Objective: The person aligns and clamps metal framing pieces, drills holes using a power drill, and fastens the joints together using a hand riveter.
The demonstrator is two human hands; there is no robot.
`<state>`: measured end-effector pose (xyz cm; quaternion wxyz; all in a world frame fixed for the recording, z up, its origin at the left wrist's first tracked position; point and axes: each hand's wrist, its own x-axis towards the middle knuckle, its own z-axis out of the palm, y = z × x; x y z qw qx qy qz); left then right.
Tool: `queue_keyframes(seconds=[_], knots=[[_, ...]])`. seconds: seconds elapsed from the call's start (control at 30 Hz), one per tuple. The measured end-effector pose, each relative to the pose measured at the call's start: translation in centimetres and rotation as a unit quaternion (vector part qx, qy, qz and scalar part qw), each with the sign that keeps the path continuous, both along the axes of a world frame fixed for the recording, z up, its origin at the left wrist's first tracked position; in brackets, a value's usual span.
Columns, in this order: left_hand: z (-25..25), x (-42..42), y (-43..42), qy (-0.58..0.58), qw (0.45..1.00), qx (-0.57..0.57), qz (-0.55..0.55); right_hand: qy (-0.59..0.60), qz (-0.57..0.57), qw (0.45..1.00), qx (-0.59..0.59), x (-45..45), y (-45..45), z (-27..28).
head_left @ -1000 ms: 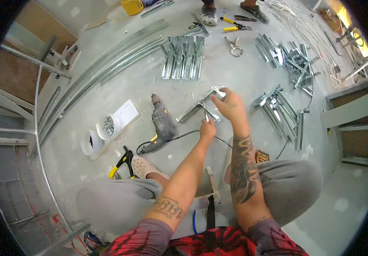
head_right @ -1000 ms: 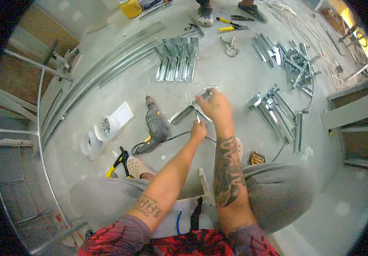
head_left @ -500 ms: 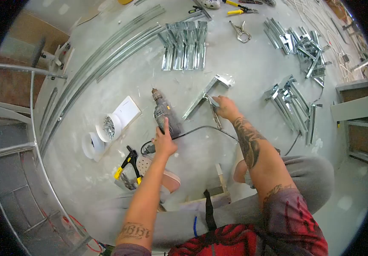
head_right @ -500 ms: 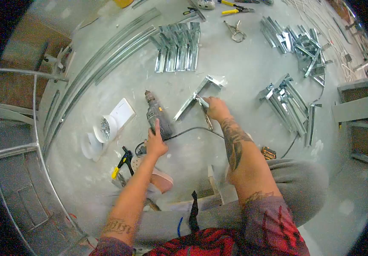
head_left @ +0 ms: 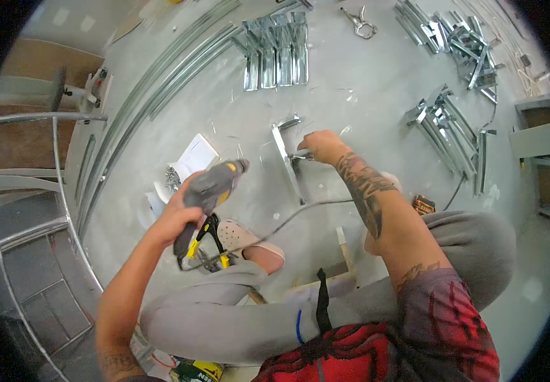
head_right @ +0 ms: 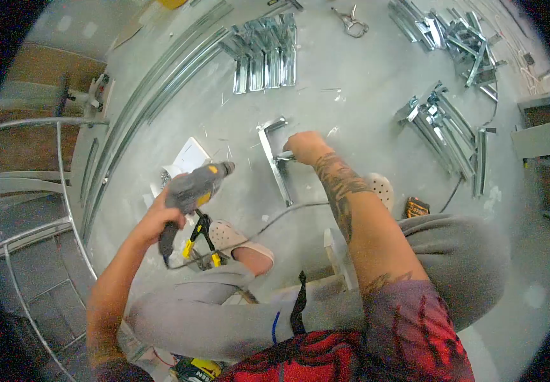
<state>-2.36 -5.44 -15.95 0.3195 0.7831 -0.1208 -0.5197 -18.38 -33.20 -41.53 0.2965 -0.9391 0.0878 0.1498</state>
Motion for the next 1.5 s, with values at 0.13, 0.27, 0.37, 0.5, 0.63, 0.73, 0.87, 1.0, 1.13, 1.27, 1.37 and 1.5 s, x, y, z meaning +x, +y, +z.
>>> queue_keyframes(seconds=[0.13,0.27,0.37,0.5,0.63,0.73,0.87,1.0,1.13,1.27,1.37,1.5], knots=[[4.0,-2.0,2.2,0.057,0.998,0.000,-0.004,-0.026,0.021,0.999,-0.035,0.0,2.7,-0.7],[1.9,-3.8,2.1,0.021,0.998,-0.053,0.014,-0.049,0.003,0.999,0.000,-0.2,3.0,-2.4],[0.1,-3.1,1.0,0.018,0.997,-0.071,-0.009,-0.018,-0.005,1.000,0.014,-0.2,3.0,-0.4],[-0.9,-2.6,0.2,0.052,0.995,-0.080,-0.004,0.002,-0.011,0.999,0.045,0.7,3.1,-1.4],[-1.4,-2.6,-0.7,0.070,0.995,-0.066,-0.022,-0.025,-0.016,0.999,0.027,0.5,3.0,-1.4],[-1.5,-2.9,-1.1,0.049,0.997,-0.055,-0.029,-0.025,-0.022,0.999,0.031,0.7,3.4,-1.8],[-1.9,-3.3,-1.6,0.017,0.996,-0.064,-0.059,-0.022,-0.032,0.999,0.028,0.7,3.5,-2.4],[-1.9,-3.3,-1.7,0.044,0.997,-0.054,-0.039,-0.012,-0.030,0.999,0.013,0.7,3.6,-2.2],[-2.2,-3.3,-1.8,0.022,0.996,-0.068,-0.052,-0.001,0.008,1.000,-0.011,1.0,3.6,-2.6],[-2.2,-3.4,-2.0,0.017,0.996,-0.069,-0.045,0.009,-0.004,1.000,-0.015,1.1,3.7,-2.7],[-0.9,-3.7,-3.0,0.061,0.997,-0.034,-0.017,0.005,0.018,0.999,-0.030,0.7,3.4,-0.8],[-0.3,-4.5,-5.4,-0.054,0.995,0.030,-0.083,-0.016,0.036,0.998,-0.043,0.8,3.4,-2.4]])
